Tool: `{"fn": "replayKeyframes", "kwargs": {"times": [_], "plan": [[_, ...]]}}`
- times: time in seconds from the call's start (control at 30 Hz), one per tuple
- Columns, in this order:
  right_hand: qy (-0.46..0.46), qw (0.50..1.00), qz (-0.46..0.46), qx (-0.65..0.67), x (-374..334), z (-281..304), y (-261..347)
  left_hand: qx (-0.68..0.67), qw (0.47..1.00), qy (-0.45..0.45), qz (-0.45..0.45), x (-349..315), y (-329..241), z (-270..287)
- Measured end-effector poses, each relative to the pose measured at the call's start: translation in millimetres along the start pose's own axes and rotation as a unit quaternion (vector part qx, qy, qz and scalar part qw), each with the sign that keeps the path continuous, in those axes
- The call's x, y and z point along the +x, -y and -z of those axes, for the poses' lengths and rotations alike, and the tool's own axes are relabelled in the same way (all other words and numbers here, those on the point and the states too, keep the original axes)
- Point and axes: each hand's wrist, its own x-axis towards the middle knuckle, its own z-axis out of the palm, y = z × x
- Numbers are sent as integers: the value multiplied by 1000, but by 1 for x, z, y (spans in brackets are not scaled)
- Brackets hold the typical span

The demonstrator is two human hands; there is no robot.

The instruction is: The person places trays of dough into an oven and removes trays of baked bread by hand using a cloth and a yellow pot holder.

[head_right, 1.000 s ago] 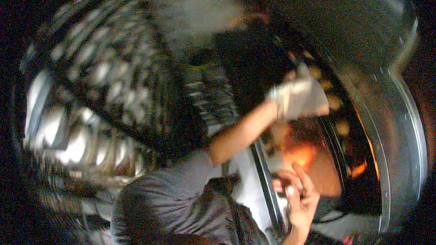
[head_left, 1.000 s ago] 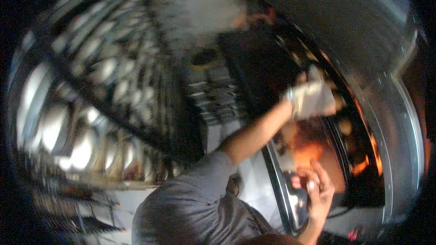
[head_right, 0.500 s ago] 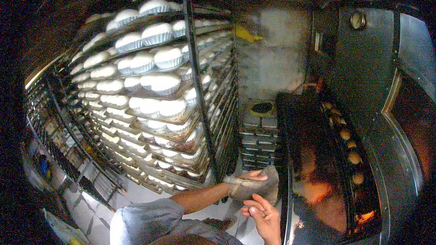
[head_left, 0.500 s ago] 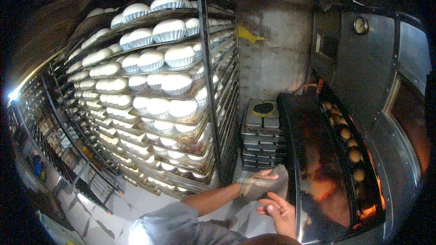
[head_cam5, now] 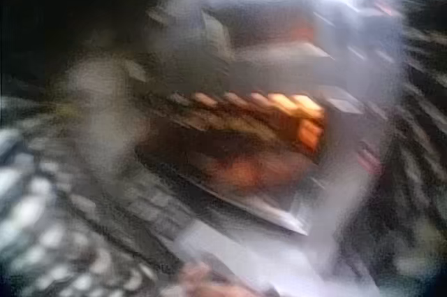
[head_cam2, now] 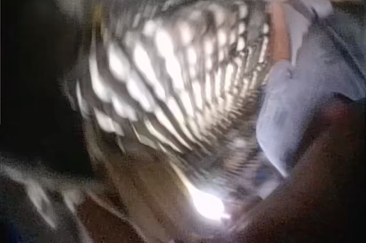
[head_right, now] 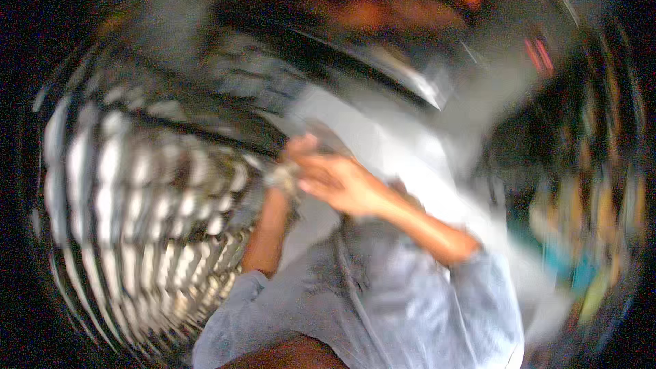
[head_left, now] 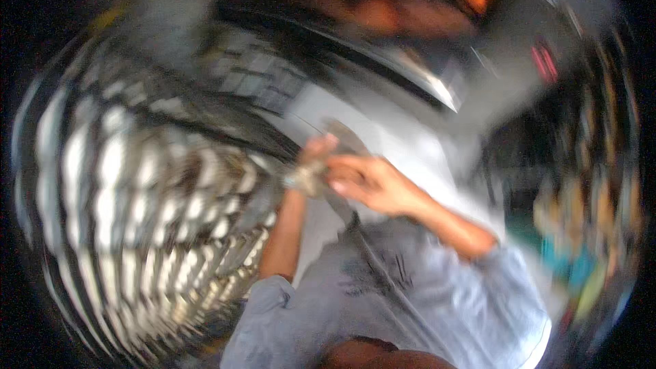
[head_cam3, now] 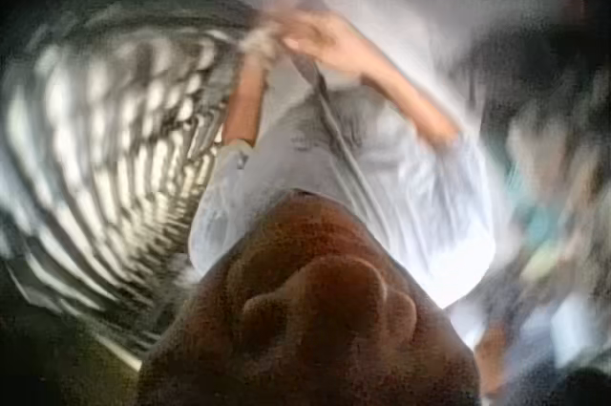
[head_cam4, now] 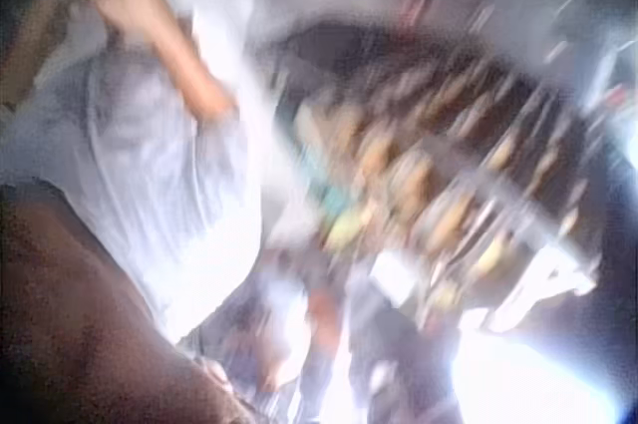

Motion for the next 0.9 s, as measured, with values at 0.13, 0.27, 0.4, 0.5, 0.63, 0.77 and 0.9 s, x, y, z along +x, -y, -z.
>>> {"fn": "replayKeyframes", "kwargs": {"times": [0.13,0.27,0.4,0.5,0.63,0.77,0.9], "plan": [[-161,977,-139,-32,-86,-43,-45,-124,962,66,235,-38,-1,-80],[-241,916,-283,-151,-187,-89,-68,-42,950,135,279,-66,106,-25],[-305,834,-406,-217,-275,-117,-102,399,884,241,-30,-83,179,26],[-391,785,-448,-175,-335,-123,-119,477,840,235,110,-97,189,10],[-413,763,-434,-243,-429,-128,-171,587,755,201,213,-113,215,-18],[-512,728,-383,-247,-545,-102,-203,586,755,197,217,-154,231,-106],[-557,657,-387,-328,-684,-7,-238,607,752,168,192,-170,272,-163]]}}
